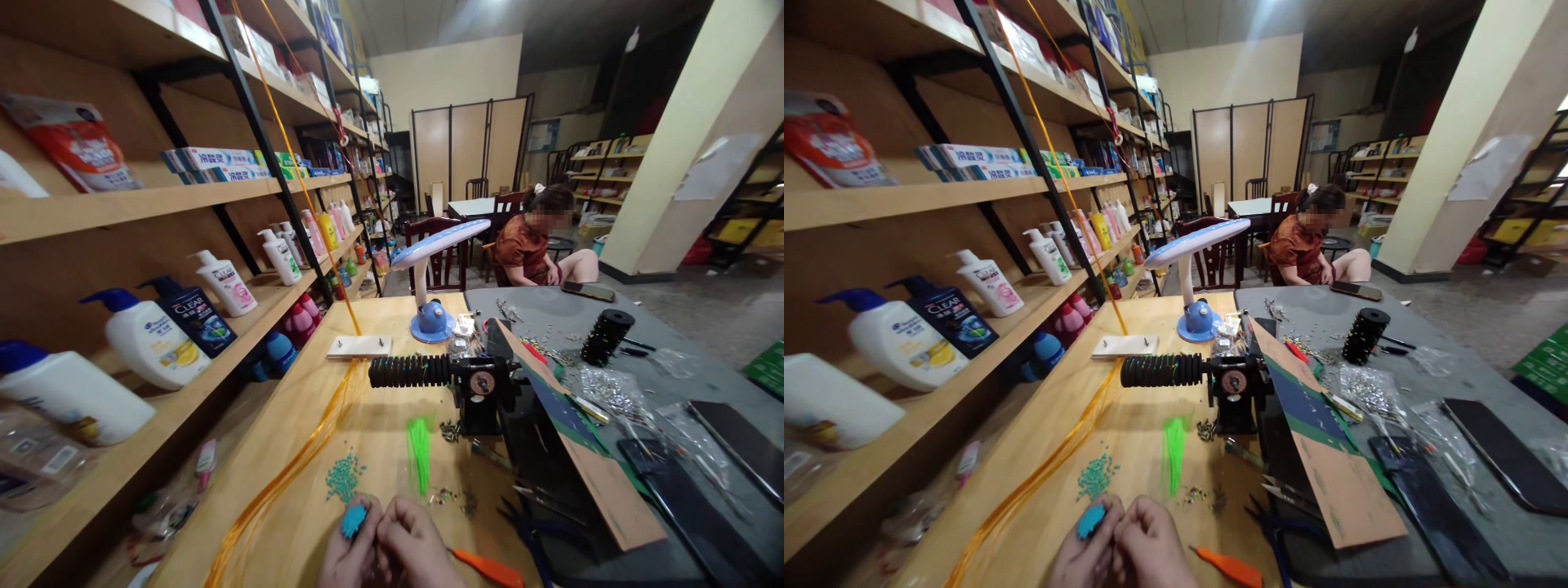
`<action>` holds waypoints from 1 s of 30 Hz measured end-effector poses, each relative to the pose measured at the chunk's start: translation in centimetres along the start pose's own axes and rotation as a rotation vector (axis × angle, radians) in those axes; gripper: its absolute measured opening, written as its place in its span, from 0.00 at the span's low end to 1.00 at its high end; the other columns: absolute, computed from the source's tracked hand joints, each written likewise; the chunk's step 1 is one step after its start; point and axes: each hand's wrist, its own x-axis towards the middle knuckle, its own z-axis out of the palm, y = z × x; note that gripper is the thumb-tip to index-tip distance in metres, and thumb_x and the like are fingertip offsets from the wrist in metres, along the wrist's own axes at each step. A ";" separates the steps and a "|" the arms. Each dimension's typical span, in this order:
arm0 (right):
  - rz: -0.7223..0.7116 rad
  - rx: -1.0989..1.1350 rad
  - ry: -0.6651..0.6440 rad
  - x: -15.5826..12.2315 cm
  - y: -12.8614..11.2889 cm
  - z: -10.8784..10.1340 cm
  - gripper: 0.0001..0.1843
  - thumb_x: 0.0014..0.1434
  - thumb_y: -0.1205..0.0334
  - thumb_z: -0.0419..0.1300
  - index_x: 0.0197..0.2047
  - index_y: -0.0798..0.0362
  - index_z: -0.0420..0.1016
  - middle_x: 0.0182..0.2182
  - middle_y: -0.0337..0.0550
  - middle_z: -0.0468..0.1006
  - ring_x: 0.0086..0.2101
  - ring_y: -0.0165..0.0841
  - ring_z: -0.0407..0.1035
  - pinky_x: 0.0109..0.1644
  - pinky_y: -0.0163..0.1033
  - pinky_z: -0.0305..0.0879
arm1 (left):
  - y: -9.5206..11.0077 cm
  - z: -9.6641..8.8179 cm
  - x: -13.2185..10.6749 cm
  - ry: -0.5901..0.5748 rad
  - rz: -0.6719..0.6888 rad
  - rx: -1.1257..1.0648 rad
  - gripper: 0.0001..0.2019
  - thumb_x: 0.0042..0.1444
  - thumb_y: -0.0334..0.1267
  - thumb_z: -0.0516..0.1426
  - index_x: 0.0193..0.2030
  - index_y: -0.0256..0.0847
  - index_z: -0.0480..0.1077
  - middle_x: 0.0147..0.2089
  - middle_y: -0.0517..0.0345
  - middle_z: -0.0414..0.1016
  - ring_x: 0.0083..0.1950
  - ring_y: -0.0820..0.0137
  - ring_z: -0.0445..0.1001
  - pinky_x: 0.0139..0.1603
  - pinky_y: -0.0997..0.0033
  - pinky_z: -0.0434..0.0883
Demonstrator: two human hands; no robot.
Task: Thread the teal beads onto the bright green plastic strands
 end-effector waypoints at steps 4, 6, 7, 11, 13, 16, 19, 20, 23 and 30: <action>0.001 -0.019 0.004 -0.1 -0.2 0.1 0.33 0.37 0.33 0.69 0.24 0.51 0.58 0.11 0.28 0.63 0.14 0.21 0.53 0.20 0.29 0.49 | -0.1 0.0 0.2 0.024 0.002 -0.003 0.30 0.30 0.56 0.75 0.34 0.37 0.72 0.29 0.60 0.70 0.35 0.68 0.74 0.32 0.78 0.71; 0.006 -0.037 0.014 -0.1 -0.2 0.0 0.34 0.37 0.32 0.69 0.24 0.51 0.58 0.11 0.28 0.63 0.13 0.21 0.53 0.20 0.29 0.48 | -0.2 -0.3 0.4 0.027 0.016 0.018 0.29 0.31 0.55 0.75 0.34 0.36 0.73 0.28 0.59 0.70 0.36 0.67 0.74 0.31 0.78 0.70; 0.009 -0.045 0.019 0.0 -0.2 0.0 0.34 0.36 0.32 0.69 0.25 0.51 0.58 0.12 0.28 0.63 0.14 0.21 0.53 0.20 0.29 0.48 | -0.3 -0.4 0.5 0.028 0.017 0.023 0.29 0.32 0.55 0.74 0.33 0.36 0.73 0.28 0.59 0.70 0.36 0.66 0.74 0.32 0.78 0.70; 0.024 -0.046 0.046 0.1 -0.1 0.0 0.37 0.33 0.28 0.68 0.25 0.51 0.58 0.11 0.28 0.63 0.13 0.21 0.53 0.19 0.29 0.47 | -0.4 -0.7 0.7 0.034 0.017 0.040 0.30 0.31 0.57 0.74 0.33 0.36 0.73 0.30 0.57 0.72 0.36 0.67 0.74 0.32 0.78 0.71; 0.017 -0.050 0.049 0.1 -0.2 0.0 0.38 0.32 0.27 0.68 0.24 0.51 0.58 0.11 0.29 0.63 0.14 0.21 0.53 0.20 0.30 0.47 | -0.4 -0.9 0.7 0.041 0.023 0.057 0.30 0.31 0.58 0.74 0.33 0.36 0.73 0.30 0.57 0.72 0.36 0.66 0.74 0.33 0.77 0.71; -0.020 -0.061 0.025 -0.2 -0.4 0.0 0.38 0.33 0.26 0.68 0.24 0.52 0.59 0.13 0.30 0.64 0.16 0.22 0.55 0.22 0.30 0.48 | -0.3 -1.1 0.7 0.063 0.045 0.097 0.30 0.31 0.58 0.73 0.33 0.37 0.74 0.31 0.56 0.73 0.39 0.63 0.75 0.35 0.76 0.72; -0.044 -0.078 0.024 -0.2 -0.4 -0.1 0.38 0.34 0.27 0.68 0.24 0.53 0.60 0.15 0.30 0.63 0.18 0.22 0.55 0.24 0.30 0.49 | -0.2 -1.1 0.7 0.071 0.064 0.126 0.29 0.33 0.58 0.73 0.32 0.37 0.73 0.30 0.58 0.72 0.35 0.67 0.73 0.33 0.77 0.70; -0.050 -0.085 0.035 -0.2 -0.4 -0.1 0.38 0.34 0.26 0.68 0.24 0.53 0.60 0.15 0.30 0.63 0.18 0.22 0.55 0.25 0.30 0.48 | -0.1 -1.1 0.6 0.053 0.061 0.131 0.29 0.34 0.59 0.72 0.32 0.37 0.72 0.27 0.60 0.69 0.31 0.70 0.70 0.31 0.78 0.68; -0.065 -0.111 0.064 -0.1 -0.1 -0.4 0.39 0.33 0.25 0.68 0.24 0.53 0.60 0.16 0.29 0.60 0.19 0.22 0.53 0.25 0.31 0.46 | 0.2 -0.9 0.5 -0.043 0.047 0.155 0.29 0.37 0.62 0.70 0.28 0.37 0.69 0.21 0.66 0.57 0.23 0.78 0.56 0.23 0.81 0.58; -0.084 -0.193 0.072 0.2 0.5 -0.7 0.39 0.38 0.23 0.65 0.24 0.52 0.58 0.16 0.29 0.57 0.19 0.21 0.49 0.23 0.32 0.41 | 1.1 -0.8 0.3 -0.106 0.057 0.287 0.33 0.38 0.68 0.67 0.27 0.37 0.65 0.20 0.70 0.48 0.21 0.81 0.47 0.22 0.81 0.46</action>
